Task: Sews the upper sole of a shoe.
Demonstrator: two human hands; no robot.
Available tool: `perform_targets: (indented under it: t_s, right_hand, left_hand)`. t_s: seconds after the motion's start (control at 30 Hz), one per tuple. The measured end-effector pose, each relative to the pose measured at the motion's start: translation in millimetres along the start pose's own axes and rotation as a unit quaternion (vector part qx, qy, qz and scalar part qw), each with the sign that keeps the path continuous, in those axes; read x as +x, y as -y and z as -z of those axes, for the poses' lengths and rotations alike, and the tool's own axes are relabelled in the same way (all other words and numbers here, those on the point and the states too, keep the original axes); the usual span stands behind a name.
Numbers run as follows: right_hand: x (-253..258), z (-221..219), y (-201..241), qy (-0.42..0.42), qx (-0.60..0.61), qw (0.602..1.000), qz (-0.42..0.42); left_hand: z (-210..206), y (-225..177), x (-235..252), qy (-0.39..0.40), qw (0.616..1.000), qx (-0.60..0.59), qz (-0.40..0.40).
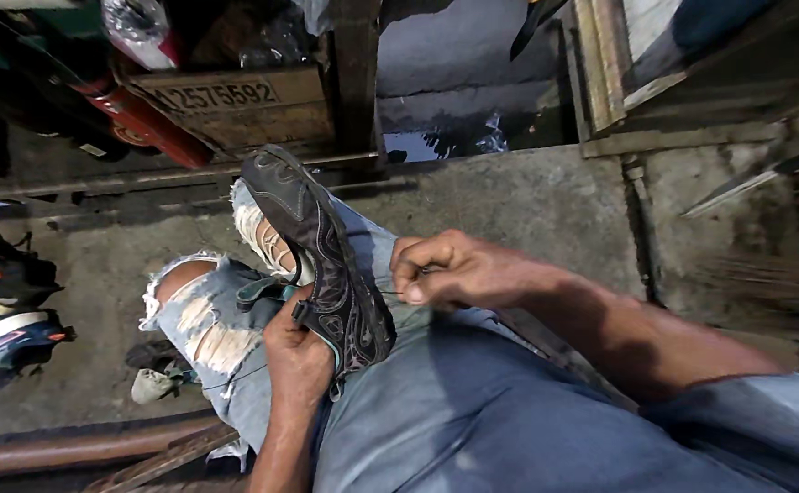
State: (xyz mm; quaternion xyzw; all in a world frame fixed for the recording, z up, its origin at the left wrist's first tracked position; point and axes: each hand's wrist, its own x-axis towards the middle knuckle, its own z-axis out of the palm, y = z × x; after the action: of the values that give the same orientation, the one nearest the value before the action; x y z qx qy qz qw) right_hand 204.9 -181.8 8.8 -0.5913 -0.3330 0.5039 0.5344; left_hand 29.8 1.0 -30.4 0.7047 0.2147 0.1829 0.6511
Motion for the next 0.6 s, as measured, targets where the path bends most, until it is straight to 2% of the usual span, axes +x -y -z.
perform_targets:
  t_s: [0.1, 0.2, 0.3, 0.37, 0.43, 0.5, 0.53, 0.57, 0.6]
  right_hand:
    - [-19.6, 21.5, 8.9, 0.055, 0.171, 0.984, 0.016]
    - [-42.9, 55.0, 26.9, 0.072, 0.236, 0.968, 0.054]
    - [-67.0, 93.4, 39.8, 0.011, 0.22, 0.97, 0.108]
    - [-80.7, 117.5, 41.9, -0.057, 0.189, 0.974, 0.109]
    - [-89.8, 136.7, 42.6, -0.143, 0.115, 0.981, 0.066]
    - [-90.2, 146.6, 40.1, -0.253, -0.055, 0.966, -0.009]
    - [-86.2, 148.6, 36.0, -0.297, -0.186, 0.935, -0.05]
    - [-79.6, 148.0, 31.0, -0.316, -0.325, 0.886, -0.097]
    - [-71.3, 144.8, 25.3, -0.311, -0.403, 0.851, -0.131]
  left_hand:
    - [-0.8, 0.7, 0.0, -0.005, 1.0, -0.003, 0.001]
    - [-0.5, -0.4, 0.0, -0.008, 1.0, -0.001, 0.005]
    - [0.1, -1.7, -0.1, -0.002, 1.0, 0.0, 0.003]
    - [0.9, -2.8, -0.1, 0.005, 1.0, -0.002, 0.006]
    - [2.7, -4.2, 0.0, 0.014, 1.0, 0.005, 0.012]
    - [4.3, -5.0, 0.2, 0.022, 0.999, 0.022, 0.012]
    - [5.1, -4.7, 0.3, 0.024, 0.999, 0.034, 0.009]
    - [5.9, -4.5, 0.6, 0.025, 0.998, 0.048, 0.008]
    - [6.7, -4.5, 1.2, 0.029, 0.998, 0.061, 0.009]
